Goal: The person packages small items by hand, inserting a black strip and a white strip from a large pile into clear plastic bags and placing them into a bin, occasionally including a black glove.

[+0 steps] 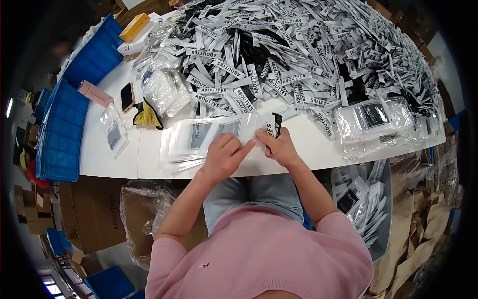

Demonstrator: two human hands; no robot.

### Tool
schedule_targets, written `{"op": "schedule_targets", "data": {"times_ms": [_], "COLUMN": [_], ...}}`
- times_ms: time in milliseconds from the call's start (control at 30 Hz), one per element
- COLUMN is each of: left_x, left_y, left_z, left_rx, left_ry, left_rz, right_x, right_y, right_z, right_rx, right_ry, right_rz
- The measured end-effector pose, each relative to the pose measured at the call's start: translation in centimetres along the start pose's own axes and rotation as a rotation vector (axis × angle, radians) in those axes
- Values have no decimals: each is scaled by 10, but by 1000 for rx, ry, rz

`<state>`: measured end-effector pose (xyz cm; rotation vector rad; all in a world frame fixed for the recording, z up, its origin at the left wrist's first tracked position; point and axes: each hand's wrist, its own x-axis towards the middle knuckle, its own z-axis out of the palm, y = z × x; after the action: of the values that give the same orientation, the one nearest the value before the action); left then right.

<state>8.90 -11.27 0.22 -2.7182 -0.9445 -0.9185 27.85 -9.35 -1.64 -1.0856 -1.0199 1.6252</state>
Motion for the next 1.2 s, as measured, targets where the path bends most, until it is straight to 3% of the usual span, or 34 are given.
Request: {"op": "schedule_targets", "data": {"times_ms": [67,133,200,233,267,333,367,433,467,533,567,633,700,767,800,867,933,967,1000,1033,1100,1133,1167,1200], "left_x": [5,7,-2,-5,3,22,18,9,7,8,7,6,10,23,22,17,17,21,26,27,23,26,29,28], "left_y": [4,10,16,13,15,20,19,16,13,6,5,4,6,7,1,-13,-19,-18,-16,-18,-12,-11,-17,-20], "left_z": [2,8,19,22,12,-8,-3,11,11,8,13,26,23,2,3,10,11,10,9,2,8,1,-8,-8], "left_rx": [-132,-260,-824,-852,-847,-714,-707,-897,-887,-1360,-1355,-1057,-922,-592,-588,-549,-568,-584,-602,-658,-559,-385,-378,-201], "left_ry": [29,61,42,-19,-14,-235,-222,143,154,176,188,193,191,-42,-37,155,169,122,68,-108,-4,70,215,226], "left_rz": [-84,-172,-682,-863,-867,-1064,-1071,-947,-953,-1146,-1146,-945,-909,-800,-805,-596,-602,-726,-849,-849,-531,-646,-759,-558], "right_x": [2,4,-5,-3,-1,4,6,8,6,2,5,8,8,4,1,-7,-8,-7,-7,-5,0,6,15,22], "right_y": [0,-1,-13,-3,2,6,8,11,9,3,4,2,0,-4,-6,-8,-8,-11,-13,-14,-12,-8,-5,-4], "right_z": [-3,-1,9,11,11,10,10,10,11,10,7,13,18,22,24,29,30,32,32,34,37,23,18,15], "right_rx": [-39,-386,-819,-959,-957,-1027,-1024,-873,-868,-693,-730,-813,-891,-875,-873,-936,-999,-874,-749,-755,-713,-907,-881,-853], "right_ry": [-43,-13,-126,-143,-150,-152,-165,-133,-146,-210,-203,-122,-36,-35,-42,-127,-169,-149,-125,-111,-20,4,51,97], "right_rz": [-8,-264,-432,-738,-742,-869,-878,-941,-948,-658,-589,-685,-781,-840,-842,-807,-765,-712,-654,-650,-930,-925,-910,-895]}}
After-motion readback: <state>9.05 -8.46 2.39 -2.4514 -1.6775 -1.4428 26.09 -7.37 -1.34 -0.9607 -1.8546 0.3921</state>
